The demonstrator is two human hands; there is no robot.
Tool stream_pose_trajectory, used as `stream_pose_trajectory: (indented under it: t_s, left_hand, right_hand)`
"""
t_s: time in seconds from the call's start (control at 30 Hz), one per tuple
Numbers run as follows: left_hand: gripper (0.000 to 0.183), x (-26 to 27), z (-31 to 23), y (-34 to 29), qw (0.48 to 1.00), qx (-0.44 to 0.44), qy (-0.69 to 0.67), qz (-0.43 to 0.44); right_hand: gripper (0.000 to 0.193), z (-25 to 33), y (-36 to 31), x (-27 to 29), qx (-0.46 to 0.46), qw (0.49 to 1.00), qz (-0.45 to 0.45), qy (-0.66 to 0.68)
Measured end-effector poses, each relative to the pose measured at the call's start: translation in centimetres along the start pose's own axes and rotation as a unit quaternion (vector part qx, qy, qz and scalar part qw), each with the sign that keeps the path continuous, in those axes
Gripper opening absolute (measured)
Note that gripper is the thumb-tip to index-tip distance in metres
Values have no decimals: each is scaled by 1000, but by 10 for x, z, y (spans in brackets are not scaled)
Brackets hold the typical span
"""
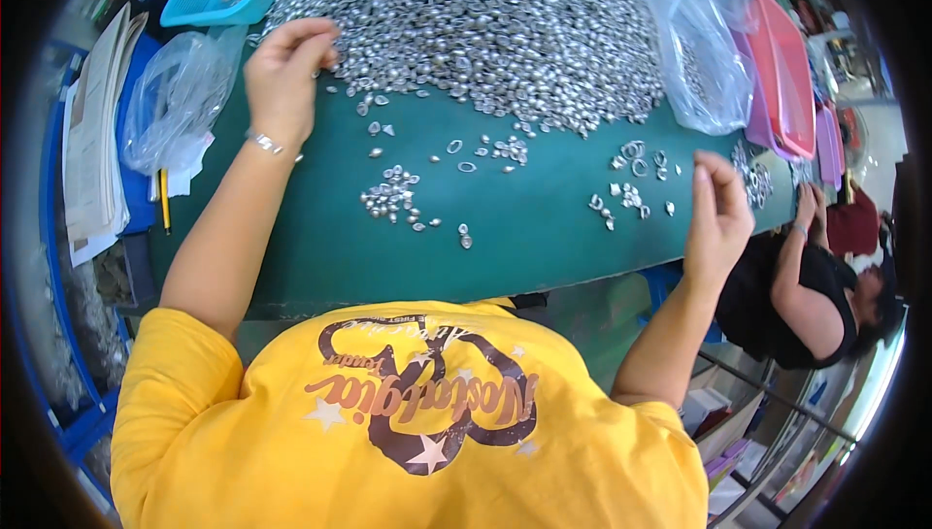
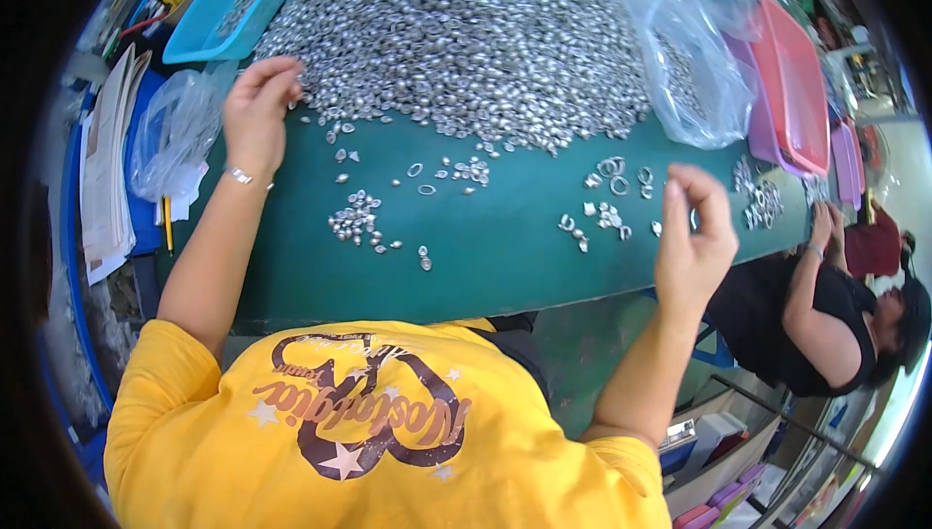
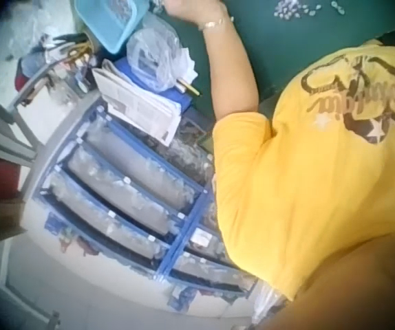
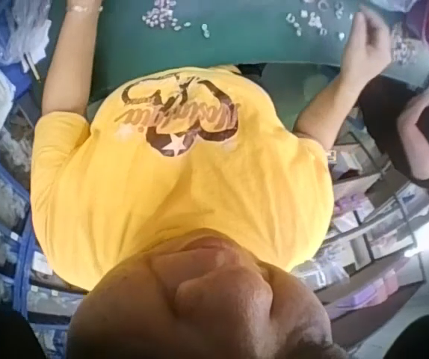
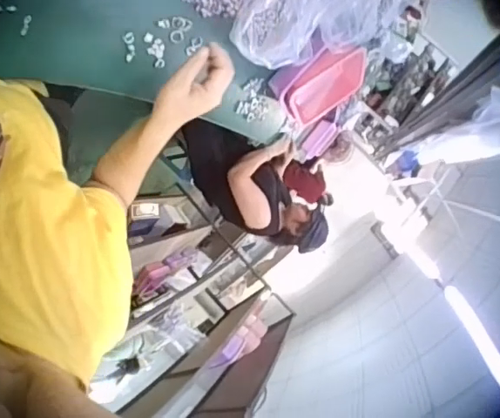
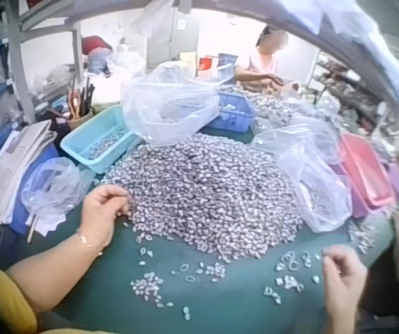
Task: The person picks up small metal components from a large pile, manipulates each piece with pliers, and then places them into a separate pile on the table.
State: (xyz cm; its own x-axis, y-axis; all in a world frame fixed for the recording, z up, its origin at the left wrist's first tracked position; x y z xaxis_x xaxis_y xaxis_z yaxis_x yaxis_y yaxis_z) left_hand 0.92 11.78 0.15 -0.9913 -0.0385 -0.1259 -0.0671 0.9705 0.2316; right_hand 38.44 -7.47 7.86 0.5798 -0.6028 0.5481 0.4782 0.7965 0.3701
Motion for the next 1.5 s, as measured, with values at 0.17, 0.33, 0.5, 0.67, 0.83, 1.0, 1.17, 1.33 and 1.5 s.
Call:
stream_pose_trajectory:
  t_s: [0.17, 0.33, 0.5, 0.67, 0.83, 1.0, 1.17, 1.33, 1.5]
  left_hand:
    - [13, 21, -27, -35, 998, 35, -51, -3]
    - [11, 40, -37, -83, 993, 108, -55, 17]
    - [9, 33, -40, -97, 994, 103, -29, -9]
    - [9, 35, -26, -101, 994, 37, 105, -9]
    - [8, 33, -25, -104, 990, -10, 134, 41]
    - [17, 7, -29, -124, 984, 67, 75, 148]
    - [21, -31, -30, -149, 913, 233, -61, 331]
    - [8, -25, -28, -145, 930, 135, -15, 341]
    - [13, -25, -25, -137, 934, 255, -23, 248]
  right_hand:
    - [9, -33, -68, 5, -103, 994, -38, 17]
    - [9, 27, -81, -68, 46, 995, 91, 24]
    - [12, 60, -55, -112, 191, 975, 112, 7]
    - [12, 77, -48, -165, 262, 951, 150, -60]
    - [10, 77, -57, -172, 266, 945, 166, -97]
    - [16, 82, -67, -155, 251, 955, 148, 59]
    - [19, 98, -116, -145, 262, 926, 214, 169]
    - [20, 96, -107, -140, 216, 940, 216, 152]
    - [18, 73, -75, -155, 227, 958, 164, -57]
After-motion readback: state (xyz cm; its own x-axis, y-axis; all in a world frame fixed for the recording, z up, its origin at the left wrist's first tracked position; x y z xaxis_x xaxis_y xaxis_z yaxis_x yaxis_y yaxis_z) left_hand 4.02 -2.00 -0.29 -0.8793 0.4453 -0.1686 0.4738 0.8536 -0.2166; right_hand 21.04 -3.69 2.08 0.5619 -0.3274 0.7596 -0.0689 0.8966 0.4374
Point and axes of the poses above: each hand's wrist, its own y-axis towards the middle knuckle, its own x-axis out of the back of the hand, z = x × y, the point moved 5 cm from there along y, towards the middle knuckle, and after that the axes turned 5 degrees about -x, right-handed, at the moved point
